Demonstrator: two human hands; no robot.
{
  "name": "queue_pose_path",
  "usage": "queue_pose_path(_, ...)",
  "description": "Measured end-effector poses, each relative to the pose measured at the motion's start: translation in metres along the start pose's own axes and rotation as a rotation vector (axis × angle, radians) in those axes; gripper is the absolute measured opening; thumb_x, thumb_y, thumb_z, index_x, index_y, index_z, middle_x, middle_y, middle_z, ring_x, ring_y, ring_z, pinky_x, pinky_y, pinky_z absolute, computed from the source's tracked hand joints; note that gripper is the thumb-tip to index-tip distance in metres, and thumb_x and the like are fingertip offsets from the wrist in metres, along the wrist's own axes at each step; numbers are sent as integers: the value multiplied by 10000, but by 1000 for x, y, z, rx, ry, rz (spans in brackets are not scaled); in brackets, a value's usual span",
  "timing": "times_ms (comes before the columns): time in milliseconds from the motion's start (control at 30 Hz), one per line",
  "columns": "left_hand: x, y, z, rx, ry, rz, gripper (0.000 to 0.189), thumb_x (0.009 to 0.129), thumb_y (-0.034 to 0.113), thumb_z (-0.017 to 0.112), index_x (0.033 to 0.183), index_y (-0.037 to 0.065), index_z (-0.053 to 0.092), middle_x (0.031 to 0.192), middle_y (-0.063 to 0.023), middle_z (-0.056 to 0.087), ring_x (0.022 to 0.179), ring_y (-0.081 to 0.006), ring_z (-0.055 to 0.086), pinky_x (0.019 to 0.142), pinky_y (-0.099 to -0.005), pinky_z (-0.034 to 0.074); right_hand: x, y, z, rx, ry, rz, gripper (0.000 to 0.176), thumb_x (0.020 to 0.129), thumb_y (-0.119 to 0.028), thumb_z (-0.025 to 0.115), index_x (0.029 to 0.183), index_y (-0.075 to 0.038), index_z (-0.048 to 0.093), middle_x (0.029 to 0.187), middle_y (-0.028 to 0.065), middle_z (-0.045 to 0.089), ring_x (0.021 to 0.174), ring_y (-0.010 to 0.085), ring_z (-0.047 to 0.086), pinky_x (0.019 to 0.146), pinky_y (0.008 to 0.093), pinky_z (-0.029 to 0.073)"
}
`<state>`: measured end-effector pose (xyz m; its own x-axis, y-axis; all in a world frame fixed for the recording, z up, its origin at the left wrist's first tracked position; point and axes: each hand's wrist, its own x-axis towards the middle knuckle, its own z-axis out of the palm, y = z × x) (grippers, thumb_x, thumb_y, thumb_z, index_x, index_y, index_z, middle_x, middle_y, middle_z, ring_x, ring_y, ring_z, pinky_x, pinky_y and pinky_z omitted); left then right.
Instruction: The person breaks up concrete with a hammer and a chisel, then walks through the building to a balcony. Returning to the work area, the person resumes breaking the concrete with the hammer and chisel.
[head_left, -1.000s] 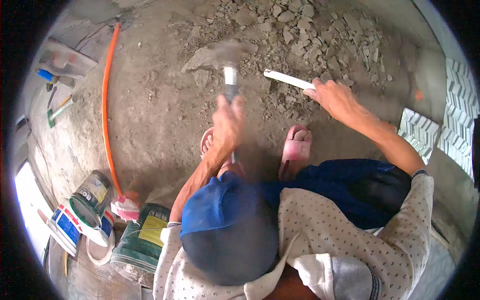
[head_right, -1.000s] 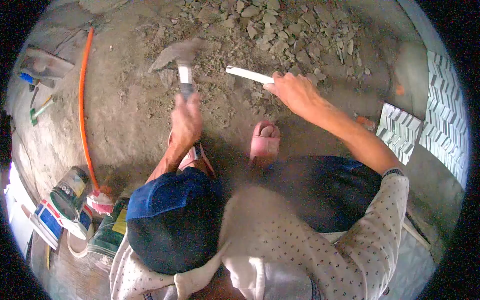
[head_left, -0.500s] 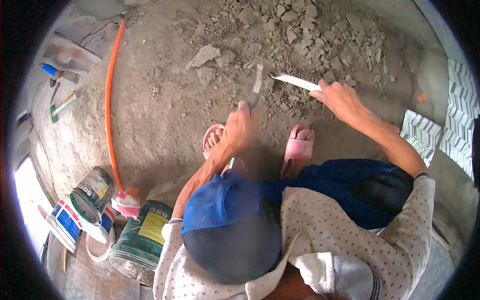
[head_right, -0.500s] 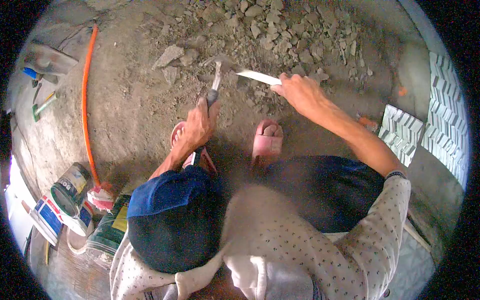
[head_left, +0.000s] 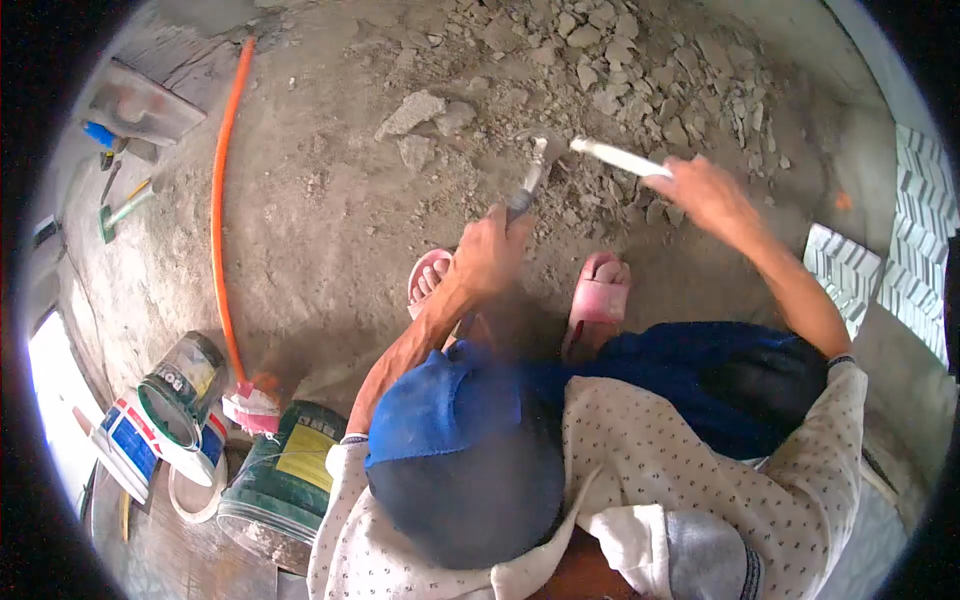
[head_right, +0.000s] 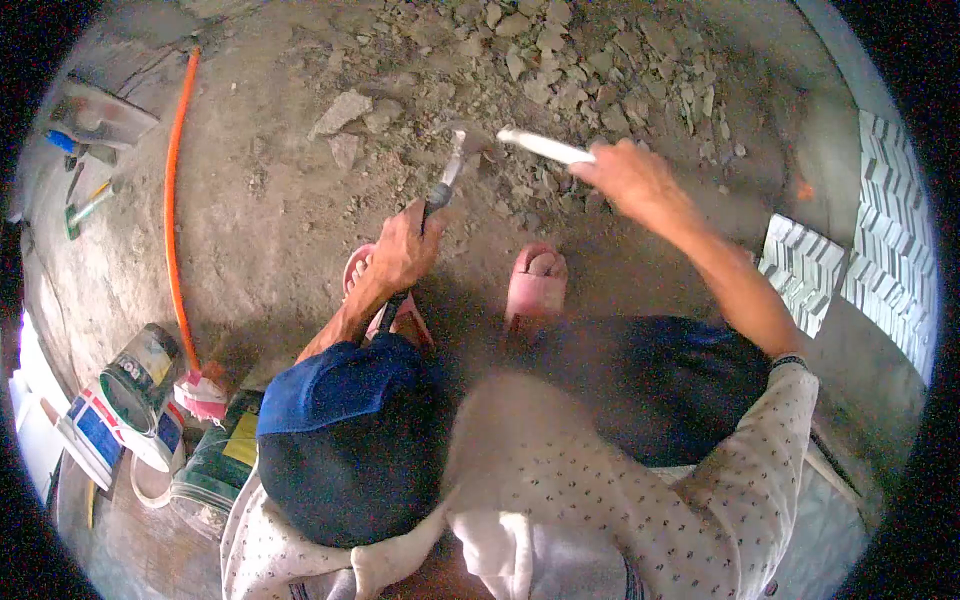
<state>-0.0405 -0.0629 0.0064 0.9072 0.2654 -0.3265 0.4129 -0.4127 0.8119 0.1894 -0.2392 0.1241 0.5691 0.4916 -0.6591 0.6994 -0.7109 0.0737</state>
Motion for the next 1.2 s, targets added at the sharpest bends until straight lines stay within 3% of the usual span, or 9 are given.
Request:
queue_pose_path(67,-1,4,-9,45,26,176,325,920,307,483,969,-14,459,681,-301,579,662,-500,575,601,-568,445,0,16,-2,69,60,67,467,911,-470,489,887,-16,598,741,229,618,752,431,600,681,505,469)
queue_pose_path(167,15,12,-21,-61,131,-136,340,934,329,472,966,-8,446,662,-289,571,635,-488,569,561,-558,431,0,29,-1,193,138,105,513,923,-504,442,974,-16,588,758,258,610,778,461,590,660,525,447)
queue_pose_path(300,33,38,-25,-128,291,-213,358,946,334,449,982,-22,445,690,-291,575,636,-477,573,531,-540,432,-4,14,-2,303,146,141,513,937,-515,395,1004,-24,529,754,258,608,774,476,577,662,545,434)
queue_pose_path(367,36,0,9,266,174,153,357,941,323,456,975,-31,479,711,-302,576,671,-477,579,531,-535,435,0,14,-1,290,161,141,512,941,-522,373,1009,-32,506,753,257,605,767,480,572,665,555,428)
queue_pose_path(433,37,-18,31,464,-92,231,383,926,332,469,962,-40,555,761,-298,593,764,-445,609,585,-519,457,5,15,5,306,262,89,514,942,-524,369,975,-30,506,753,257,603,760,481,568,667,561,424)
queue_pose_path(633,15,-11,29,-157,-38,-74,424,919,404,494,803,1,554,645,-187,561,503,-272,567,508,-414,441,8,-5,23,425,221,-7,515,946,-513,370,944,-24,533,750,261,595,744,474,566,658,553,426)
queue_pose_path(733,7,-8,-24,-191,-61,-420,511,917,465,481,842,-37,537,651,-166,585,657,-283,632,611,-451,480,3,-19,32,540,128,-33,502,944,-490,403,948,-10,548,728,255,589,724,462,567,647,541,428)
queue_pose_path(867,3,-28,-72,-361,195,-496,395,939,399,473,797,32,509,547,-17,477,459,-113,486,425,-289,382,10,-31,50,499,221,-233,477,942,-460,436,954,6,537,637,222,573,615,443,562,571,515,436)
queue_pose_path(1200,-11,33,-110,-312,555,-232,382,949,392,441,873,22,497,543,-31,480,435,-116,463,418,-296,374,16,-40,41,366,68,-181,408,942,-416,468,997,-15,521,595,222,572,570,416,596,501,496,459)
